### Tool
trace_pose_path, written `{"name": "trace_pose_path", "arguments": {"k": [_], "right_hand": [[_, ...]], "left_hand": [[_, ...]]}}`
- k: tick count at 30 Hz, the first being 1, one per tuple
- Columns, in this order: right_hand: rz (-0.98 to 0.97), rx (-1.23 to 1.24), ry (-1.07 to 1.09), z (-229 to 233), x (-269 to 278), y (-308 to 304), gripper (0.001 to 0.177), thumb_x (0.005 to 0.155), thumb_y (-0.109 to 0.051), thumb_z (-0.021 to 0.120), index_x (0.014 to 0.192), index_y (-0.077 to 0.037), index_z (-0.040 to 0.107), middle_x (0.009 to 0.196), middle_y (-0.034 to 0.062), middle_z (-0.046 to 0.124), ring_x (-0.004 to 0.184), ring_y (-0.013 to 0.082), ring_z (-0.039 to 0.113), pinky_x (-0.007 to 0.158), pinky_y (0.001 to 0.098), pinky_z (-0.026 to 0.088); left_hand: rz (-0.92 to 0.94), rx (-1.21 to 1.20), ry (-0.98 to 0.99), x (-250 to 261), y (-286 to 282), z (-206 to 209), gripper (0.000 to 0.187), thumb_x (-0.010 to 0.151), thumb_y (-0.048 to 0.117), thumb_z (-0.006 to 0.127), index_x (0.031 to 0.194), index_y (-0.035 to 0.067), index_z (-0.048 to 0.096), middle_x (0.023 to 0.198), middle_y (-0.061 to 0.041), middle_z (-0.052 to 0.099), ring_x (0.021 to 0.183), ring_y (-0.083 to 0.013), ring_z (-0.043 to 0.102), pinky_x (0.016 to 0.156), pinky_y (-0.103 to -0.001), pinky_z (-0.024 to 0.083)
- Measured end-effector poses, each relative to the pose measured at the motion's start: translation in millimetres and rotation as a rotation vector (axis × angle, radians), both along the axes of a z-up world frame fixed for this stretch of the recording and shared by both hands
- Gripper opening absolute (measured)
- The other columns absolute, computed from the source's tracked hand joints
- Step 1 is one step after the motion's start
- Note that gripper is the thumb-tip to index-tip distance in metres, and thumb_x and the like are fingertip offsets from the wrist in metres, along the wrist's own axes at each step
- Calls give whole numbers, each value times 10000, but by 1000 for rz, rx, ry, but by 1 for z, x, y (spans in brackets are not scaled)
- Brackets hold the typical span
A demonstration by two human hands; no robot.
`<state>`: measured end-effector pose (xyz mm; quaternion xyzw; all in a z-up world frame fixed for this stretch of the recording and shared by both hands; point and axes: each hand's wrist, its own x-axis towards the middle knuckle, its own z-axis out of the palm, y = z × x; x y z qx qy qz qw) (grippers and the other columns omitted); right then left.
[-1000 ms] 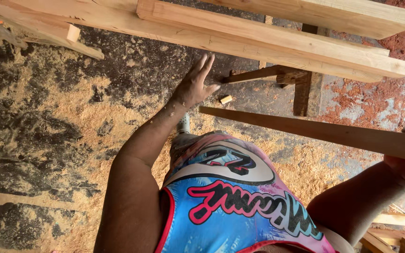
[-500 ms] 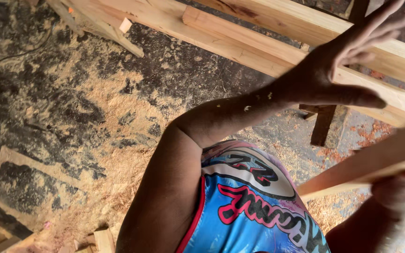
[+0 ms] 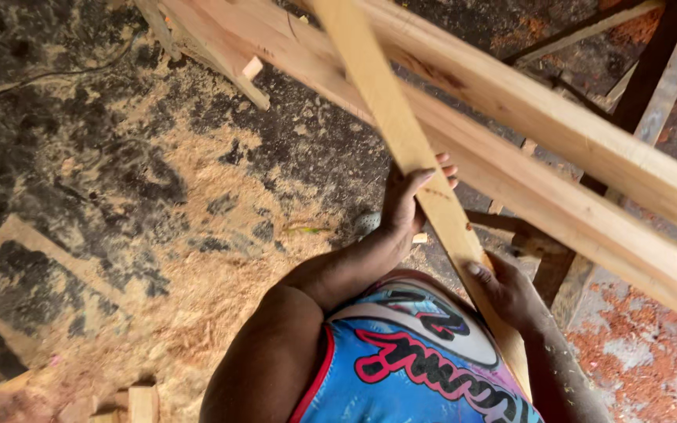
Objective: The person saws a wooden beam with a handsaw, moves and sorts wooden planks one at a time, and then continues sawing another section of wood.
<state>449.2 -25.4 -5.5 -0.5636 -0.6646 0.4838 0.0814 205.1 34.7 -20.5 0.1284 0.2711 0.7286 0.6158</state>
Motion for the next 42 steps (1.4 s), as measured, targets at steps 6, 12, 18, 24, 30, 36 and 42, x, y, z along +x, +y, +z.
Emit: {"name": "trace_pose_path", "arguments": {"k": [6, 12, 18, 24, 30, 36, 42], "right_hand": [[199, -76, -306, 23, -31, 78, 884, 833, -576, 718, 1565, -168, 439, 1124, 147, 745, 1060, 257, 748, 926, 406, 561], [142, 358, -521, 24, -6, 63, 1013, 626, -511, 880, 1448, -61, 496, 1202, 229, 675, 1064, 403, 674, 882, 507, 556], [38, 560, -547, -17, 46, 48, 780, 713, -442, 891, 1299, -2, 626, 1016, 172, 664, 954, 367, 659, 886, 489, 553], [106, 677, -441, -37, 89, 36, 688, 686, -418, 890, 1189, -18, 645, 1017, 154, 673, 943, 371, 653, 870, 496, 543], [121, 499, -358, -73, 148, 30, 602, 726, -404, 886, 1156, -47, 661, 938, 162, 660, 897, 380, 649, 815, 498, 544], [115, 558, -304, -78, 192, 34, 643, 680, -418, 877, 1150, -35, 663, 944, 173, 660, 871, 389, 649, 778, 508, 542], [104, 479, -432, -67, 211, 42, 589, 708, -487, 880, 1053, -62, 661, 891, 143, 654, 842, 358, 659, 766, 493, 552]], "left_hand": [[102, -183, -97, -38, 46, -17, 653, 819, 186, 709, 1359, -17, 405, 1163, -213, 653, 1050, -308, 690, 921, -499, 614], [191, -308, -68, -75, 91, -27, 661, 776, 190, 731, 1344, 8, 446, 1173, -169, 651, 1036, -286, 683, 917, -454, 625], [222, -376, 12, -77, 94, -40, 717, 771, 206, 736, 1378, -20, 430, 1181, -208, 635, 1057, -308, 689, 936, -454, 635], [277, -279, -53, -66, 60, -65, 733, 853, 171, 677, 1473, -49, 354, 1376, -218, 590, 1215, -332, 651, 1069, -494, 563], [372, -515, -13, -8, 18, -72, 783, 773, 98, 724, 1470, 42, 370, 1371, -239, 603, 1221, -342, 653, 1086, -475, 540], [369, -470, -11, 29, 16, -71, 742, 732, 159, 751, 1381, 73, 400, 1174, -191, 611, 1109, -339, 650, 1009, -539, 561], [267, -456, 22, 48, 43, -68, 705, 789, 229, 783, 1367, 54, 419, 1179, -143, 550, 1126, -289, 589, 980, -511, 562]]}}
